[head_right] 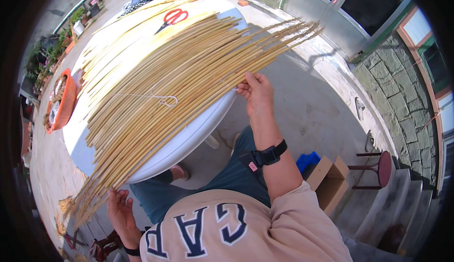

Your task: The person weaves together thin bamboo sticks using a white string and a needle.

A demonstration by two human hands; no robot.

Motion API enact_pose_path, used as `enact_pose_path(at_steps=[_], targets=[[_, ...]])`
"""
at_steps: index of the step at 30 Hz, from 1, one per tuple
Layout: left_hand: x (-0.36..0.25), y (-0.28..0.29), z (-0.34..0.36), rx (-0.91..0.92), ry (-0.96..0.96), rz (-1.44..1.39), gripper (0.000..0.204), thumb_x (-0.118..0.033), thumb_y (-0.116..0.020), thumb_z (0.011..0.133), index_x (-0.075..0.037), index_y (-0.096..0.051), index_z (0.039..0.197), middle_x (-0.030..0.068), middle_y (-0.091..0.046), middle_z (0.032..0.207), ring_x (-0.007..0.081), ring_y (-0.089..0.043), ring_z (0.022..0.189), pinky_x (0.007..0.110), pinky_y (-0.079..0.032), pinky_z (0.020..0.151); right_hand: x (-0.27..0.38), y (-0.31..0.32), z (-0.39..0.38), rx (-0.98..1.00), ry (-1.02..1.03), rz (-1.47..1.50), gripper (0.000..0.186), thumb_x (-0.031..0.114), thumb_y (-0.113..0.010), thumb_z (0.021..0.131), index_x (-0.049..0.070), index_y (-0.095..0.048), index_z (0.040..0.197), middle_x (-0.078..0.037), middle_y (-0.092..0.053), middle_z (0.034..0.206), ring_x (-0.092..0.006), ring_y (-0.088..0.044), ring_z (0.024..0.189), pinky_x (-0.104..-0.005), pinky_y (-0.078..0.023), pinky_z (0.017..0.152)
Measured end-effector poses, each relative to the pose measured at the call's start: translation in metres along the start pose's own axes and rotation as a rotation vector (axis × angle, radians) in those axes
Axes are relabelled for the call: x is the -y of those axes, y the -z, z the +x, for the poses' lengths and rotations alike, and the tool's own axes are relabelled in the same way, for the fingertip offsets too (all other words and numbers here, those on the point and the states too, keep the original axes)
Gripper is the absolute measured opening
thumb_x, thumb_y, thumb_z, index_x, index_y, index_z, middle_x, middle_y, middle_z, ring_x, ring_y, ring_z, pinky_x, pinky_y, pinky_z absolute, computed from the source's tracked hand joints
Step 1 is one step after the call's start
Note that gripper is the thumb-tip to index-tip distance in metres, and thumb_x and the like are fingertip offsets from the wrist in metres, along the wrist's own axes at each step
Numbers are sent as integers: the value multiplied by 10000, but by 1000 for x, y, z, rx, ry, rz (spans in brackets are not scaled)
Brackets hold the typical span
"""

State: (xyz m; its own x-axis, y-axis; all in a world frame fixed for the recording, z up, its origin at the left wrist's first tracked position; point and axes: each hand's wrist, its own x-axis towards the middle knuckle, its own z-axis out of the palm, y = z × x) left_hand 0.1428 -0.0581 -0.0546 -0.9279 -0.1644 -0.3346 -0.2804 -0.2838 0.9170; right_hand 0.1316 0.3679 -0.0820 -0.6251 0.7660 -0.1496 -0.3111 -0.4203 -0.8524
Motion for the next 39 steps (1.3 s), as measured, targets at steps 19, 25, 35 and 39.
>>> enact_pose_path(at_steps=[19,25,35,39], targets=[[7,-2,14,-14,30,-98,214,-270,-595,835,-76,-562,921,23,-594,729,116,-568,697,223,-429,572,-7,2,4,-41,19,26,128,141,-583,841,41,-515,800,-37,-549,662,-100,-532,553,-223,-479,494],[5,-5,7,28,-24,-75,205,-274,-587,843,-88,-568,927,8,-589,743,98,-562,710,211,-431,572,7,-5,-15,-48,3,-53,197,212,-577,849,39,-519,777,-48,-543,650,-108,-537,549,-229,-467,478],[5,-6,6,37,-27,-99,202,-248,-587,846,-59,-567,913,24,-590,750,111,-564,718,200,-448,583,2,-12,-41,66,129,-453,171,190,-537,867,30,-554,809,-37,-559,655,-95,-528,514,-217,-449,460],[6,-6,7,40,-33,-120,203,-223,-590,844,-36,-569,919,41,-601,762,119,-572,728,189,-468,601,2,-12,-43,68,119,-469,166,172,-525,875,22,-550,808,-39,-558,662,-91,-532,523,-213,-448,461]])
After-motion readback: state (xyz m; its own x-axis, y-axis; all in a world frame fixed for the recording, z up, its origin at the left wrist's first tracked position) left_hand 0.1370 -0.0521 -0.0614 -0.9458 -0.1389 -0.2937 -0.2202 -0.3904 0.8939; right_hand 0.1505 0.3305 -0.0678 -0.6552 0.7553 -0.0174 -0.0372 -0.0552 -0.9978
